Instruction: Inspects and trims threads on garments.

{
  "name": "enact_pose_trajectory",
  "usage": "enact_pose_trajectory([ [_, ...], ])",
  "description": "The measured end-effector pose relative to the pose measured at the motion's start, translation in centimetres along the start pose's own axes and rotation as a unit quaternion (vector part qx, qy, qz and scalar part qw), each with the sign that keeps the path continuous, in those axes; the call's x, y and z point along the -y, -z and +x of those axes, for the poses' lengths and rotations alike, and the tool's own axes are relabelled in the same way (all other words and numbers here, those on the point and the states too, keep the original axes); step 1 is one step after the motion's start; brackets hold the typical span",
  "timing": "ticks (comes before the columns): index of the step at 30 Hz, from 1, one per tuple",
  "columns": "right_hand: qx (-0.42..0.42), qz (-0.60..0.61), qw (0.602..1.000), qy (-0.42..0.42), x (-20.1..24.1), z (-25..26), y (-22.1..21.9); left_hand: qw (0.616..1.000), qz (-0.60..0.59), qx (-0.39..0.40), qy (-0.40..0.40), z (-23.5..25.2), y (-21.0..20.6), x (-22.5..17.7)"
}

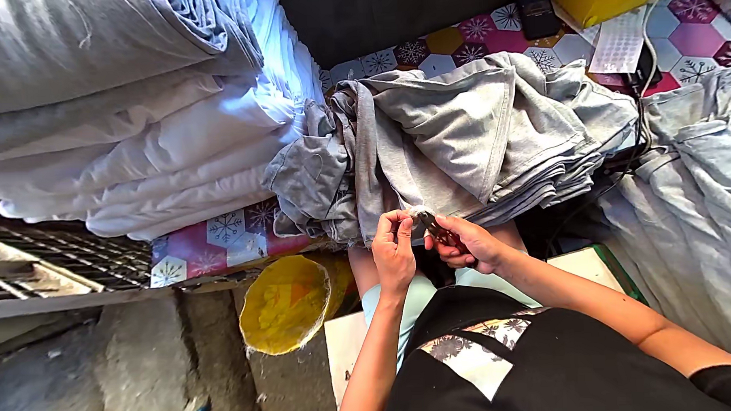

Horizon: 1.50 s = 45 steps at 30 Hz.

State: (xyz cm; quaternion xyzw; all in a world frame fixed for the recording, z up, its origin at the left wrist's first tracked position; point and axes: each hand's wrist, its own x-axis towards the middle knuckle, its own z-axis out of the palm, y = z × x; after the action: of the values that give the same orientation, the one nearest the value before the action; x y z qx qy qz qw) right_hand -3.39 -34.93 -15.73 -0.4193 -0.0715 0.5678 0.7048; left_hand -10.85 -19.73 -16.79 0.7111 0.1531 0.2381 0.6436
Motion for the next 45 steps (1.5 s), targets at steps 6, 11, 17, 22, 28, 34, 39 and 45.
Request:
enact_pose_trajectory([
  [6, -0.022, 0.019, 0.999, -0.012, 0.5, 0.0, -0.2, 1.000, 0.012, 0.007, 0.002, 0.0, -0.2, 0.1],
  [11, -0.027, 0.038, 0.999, -0.025, 0.5, 0.0, -0.3, 1.000, 0.021, 0.005, -0.001, 0.0, -0.1, 0.2],
  [17, -0.024, 0.034, 0.998, -0.036, 0.6, 0.0, -0.4, 1.000, 0.023, 0.004, -0.002, 0.2, 0.0, 0.1],
  [22, -0.056, 0.033, 0.997, -0.043, 0.7, 0.3, -0.8, 1.000, 0.022, 0.011, 0.000, 0.1, 0.1, 0.3],
  [28, -0.180, -0.223, 0.942, 0.174, 0.9, 0.6, 0.1, 0.999, 0.019, 0.023, 0.012, 0.3, 0.4, 0.3],
  [34, -0.164, -0.435, 0.863, 0.200, 0.5, 3.6, 3.2, 0.989, 0.108, 0.074, -0.065, 0.0, 1.4, 1.6],
  [39, -0.347, -0.621, 0.569, 0.413, 1.4, 3.0, 2.6, 0.904, 0.346, -0.069, -0.242, 0.0, 3.6, 2.6],
  [45, -0.301, -0.772, 0.541, 0.142, 0.2, 0.2, 5.9, 0.872, 0.431, 0.124, -0.197, -2.3, 6.2, 4.9],
])
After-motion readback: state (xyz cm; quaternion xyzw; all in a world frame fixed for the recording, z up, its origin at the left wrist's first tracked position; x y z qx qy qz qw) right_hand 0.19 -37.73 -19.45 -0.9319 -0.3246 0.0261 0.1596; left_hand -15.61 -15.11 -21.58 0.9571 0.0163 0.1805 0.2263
